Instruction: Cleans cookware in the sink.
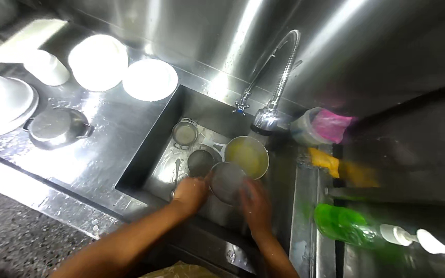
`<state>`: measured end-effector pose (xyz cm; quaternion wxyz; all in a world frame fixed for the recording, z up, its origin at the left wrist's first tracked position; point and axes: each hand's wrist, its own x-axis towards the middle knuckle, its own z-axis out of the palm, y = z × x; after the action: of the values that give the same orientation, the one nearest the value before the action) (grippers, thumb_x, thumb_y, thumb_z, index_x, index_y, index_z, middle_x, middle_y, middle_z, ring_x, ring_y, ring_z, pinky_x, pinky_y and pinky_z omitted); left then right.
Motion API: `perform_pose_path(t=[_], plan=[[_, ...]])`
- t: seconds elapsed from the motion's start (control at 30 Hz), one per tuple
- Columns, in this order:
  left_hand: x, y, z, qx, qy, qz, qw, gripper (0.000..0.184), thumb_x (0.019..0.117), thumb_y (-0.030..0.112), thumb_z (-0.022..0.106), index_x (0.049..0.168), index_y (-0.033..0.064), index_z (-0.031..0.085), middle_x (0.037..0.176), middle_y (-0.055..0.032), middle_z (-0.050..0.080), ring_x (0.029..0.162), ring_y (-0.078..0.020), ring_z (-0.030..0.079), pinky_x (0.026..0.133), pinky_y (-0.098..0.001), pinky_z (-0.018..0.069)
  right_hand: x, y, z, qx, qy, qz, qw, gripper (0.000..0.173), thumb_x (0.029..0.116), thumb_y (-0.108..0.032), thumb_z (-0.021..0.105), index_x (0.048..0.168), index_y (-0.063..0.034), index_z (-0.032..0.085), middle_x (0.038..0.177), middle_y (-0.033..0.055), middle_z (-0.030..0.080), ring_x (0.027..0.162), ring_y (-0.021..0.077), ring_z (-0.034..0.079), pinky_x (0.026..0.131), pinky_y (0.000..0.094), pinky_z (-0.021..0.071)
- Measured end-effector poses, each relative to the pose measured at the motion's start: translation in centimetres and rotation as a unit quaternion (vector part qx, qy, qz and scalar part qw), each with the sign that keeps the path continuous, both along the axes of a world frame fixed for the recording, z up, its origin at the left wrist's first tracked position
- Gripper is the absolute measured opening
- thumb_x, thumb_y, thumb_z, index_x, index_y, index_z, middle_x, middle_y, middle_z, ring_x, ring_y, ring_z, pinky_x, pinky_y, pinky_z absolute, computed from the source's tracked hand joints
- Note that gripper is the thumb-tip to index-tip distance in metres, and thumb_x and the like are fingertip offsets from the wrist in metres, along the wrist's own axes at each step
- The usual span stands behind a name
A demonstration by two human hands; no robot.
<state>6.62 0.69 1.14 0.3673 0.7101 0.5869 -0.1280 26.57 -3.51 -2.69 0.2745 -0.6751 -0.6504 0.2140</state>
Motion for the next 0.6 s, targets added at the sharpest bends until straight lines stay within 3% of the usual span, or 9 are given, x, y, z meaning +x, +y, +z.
perform_pose_path(t=[0.03, 0.07, 0.1, 0.17, 0.27, 0.37, 0.43, 0.5, 0.6], plan=[[0.2, 0.1, 0.1, -0.001, -0.008, 0.004, 1.0, 0.062, 0.1044, 0.021, 0.052, 0.162, 0.0215, 0.03, 0.122, -0.0229, 0.068, 0.112, -0.0443, 0.066, 0.094, -0.0615, 0.0503, 0.5, 0.7, 0.2, -0.033, 0.058, -0.063, 0.996, 0.042, 0.0956, -0.011, 0.064, 0.133, 0.0083, 0.062, 0.138, 0.0283, 0.06, 0.131, 0.042, 0.056, 0.111, 0.0545, 0.0435], [0.4, 0.1, 0.1, -0.002, -0.016, 0.009, 1.0, 0.065, 0.1047, 0.021, 0.051, 0.164, 0.0215, 0.023, 0.121, -0.0239, 0.068, 0.112, -0.0448, 0.066, 0.095, -0.061, 0.0497, 0.7, 1.6, 0.4, -0.083, 0.155, -0.113, 0.978, 0.053, 0.0964, -0.01, 0.062, 0.145, 0.0073, 0.049, 0.149, 0.0272, 0.049, 0.137, 0.0365, 0.05, 0.112, 0.049, 0.0421], [0.7, 0.2, 0.1, -0.002, -0.019, 0.013, 1.0, 0.068, 0.1047, 0.021, 0.05, 0.165, 0.0199, 0.018, 0.12, -0.0245, 0.068, 0.112, -0.0449, 0.066, 0.096, -0.0603, 0.0496, 0.5, 2.5, 0.6, -0.122, 0.263, -0.151, 0.945, 0.058, 0.0969, -0.006, 0.059, 0.151, 0.0035, 0.041, 0.152, 0.0242, 0.046, 0.135, 0.0299, 0.05, 0.109, 0.044, 0.0446], [1.4, 0.5, -0.1, -0.007, -0.016, 0.024, 1.0, 0.072, 0.1036, 0.018, 0.048, 0.166, 0.0159, 0.011, 0.119, -0.0255, 0.068, 0.113, -0.0448, 0.065, 0.097, -0.0598, 0.0495, -0.5, 3.8, 1.1, -0.139, 0.377, -0.193, 0.895, 0.051, 0.0971, 0.003, 0.053, 0.148, 0.0005, 0.046, 0.145, 0.0228, 0.052, 0.125, 0.027, 0.057, 0.101, 0.044, 0.05], [2.5, 1.6, -1.0, -0.031, -0.022, 0.057, 0.998, 0.085, 0.0966, 0.007, 0.057, 0.164, 0.009, 0.006, 0.133, -0.0271, 0.061, 0.118, -0.0458, 0.063, 0.099, -0.0609, 0.0495, -1.7, 4.7, 2.7, -0.111, 0.267, -0.167, 0.943, 0.046, 0.0995, 0.007, 0.045, 0.145, 0.0004, 0.053, 0.142, 0.0217, 0.058, 0.13, 0.027, 0.057, 0.108, 0.0439, 0.0456], [2.9, 2.2, -2.4, -0.016, -0.076, 0.069, 0.995, 0.098, 0.0929, 0.009, 0.068, 0.163, 0.0066, -0.001, 0.15, -0.028, 0.046, 0.12, -0.0445, 0.062, 0.101, -0.0592, 0.0499, -2.7, 5.3, 5.0, -0.082, 0.101, -0.143, 0.981, 0.036, 0.1065, -0.003, 0.048, 0.14, -0.0002, 0.059, 0.129, 0.0258, 0.066, 0.122, 0.0387, 0.063, 0.106, 0.0549, 0.0453], [2.9, 1.9, -2.7, 0.002, -0.079, 0.058, 0.995, 0.097, 0.0946, 0.01, 0.064, 0.163, 0.0056, -0.004, 0.155, -0.0275, 0.04, 0.117, -0.0428, 0.065, 0.099, -0.0574, 0.0514, -2.7, 6.3, 5.8, -0.094, 0.019, -0.135, 0.986, 0.03, 0.108, -0.013, 0.051, 0.13, 0.0012, 0.065, 0.113, 0.0277, 0.07, 0.108, 0.0444, 0.067, 0.096, 0.0612, 0.0489], [2.7, 1.5, -1.8, 0.003, -0.057, 0.051, 0.997, 0.094, 0.0974, 0.007, 0.059, 0.164, 0.0091, -0.007, 0.156, -0.0262, 0.039, 0.113, -0.0434, 0.066, 0.096, -0.0582, 0.0527, -2.4, 7.5, 6.5, -0.153, -0.062, -0.116, 0.979, 0.034, 0.109, -0.026, 0.051, 0.12, 0.0021, 0.067, 0.105, 0.0269, 0.07, 0.102, 0.0448, 0.067, 0.091, 0.0619, 0.0501], [1.7, 1.2, -0.7, 0.049, -0.017, 0.022, 0.998, 0.081, 0.1003, 0.003, 0.052, 0.165, 0.0104, 0.004, 0.15, -0.0252, 0.047, 0.106, -0.0439, 0.068, 0.089, -0.0584, 0.0552, -2.2, 9.1, 5.9, -0.25, -0.159, -0.063, 0.953, 0.042, 0.1107, -0.032, 0.044, 0.123, 0.0009, 0.066, 0.116, 0.0279, 0.068, 0.113, 0.0453, 0.065, 0.096, 0.0619, 0.0494]])
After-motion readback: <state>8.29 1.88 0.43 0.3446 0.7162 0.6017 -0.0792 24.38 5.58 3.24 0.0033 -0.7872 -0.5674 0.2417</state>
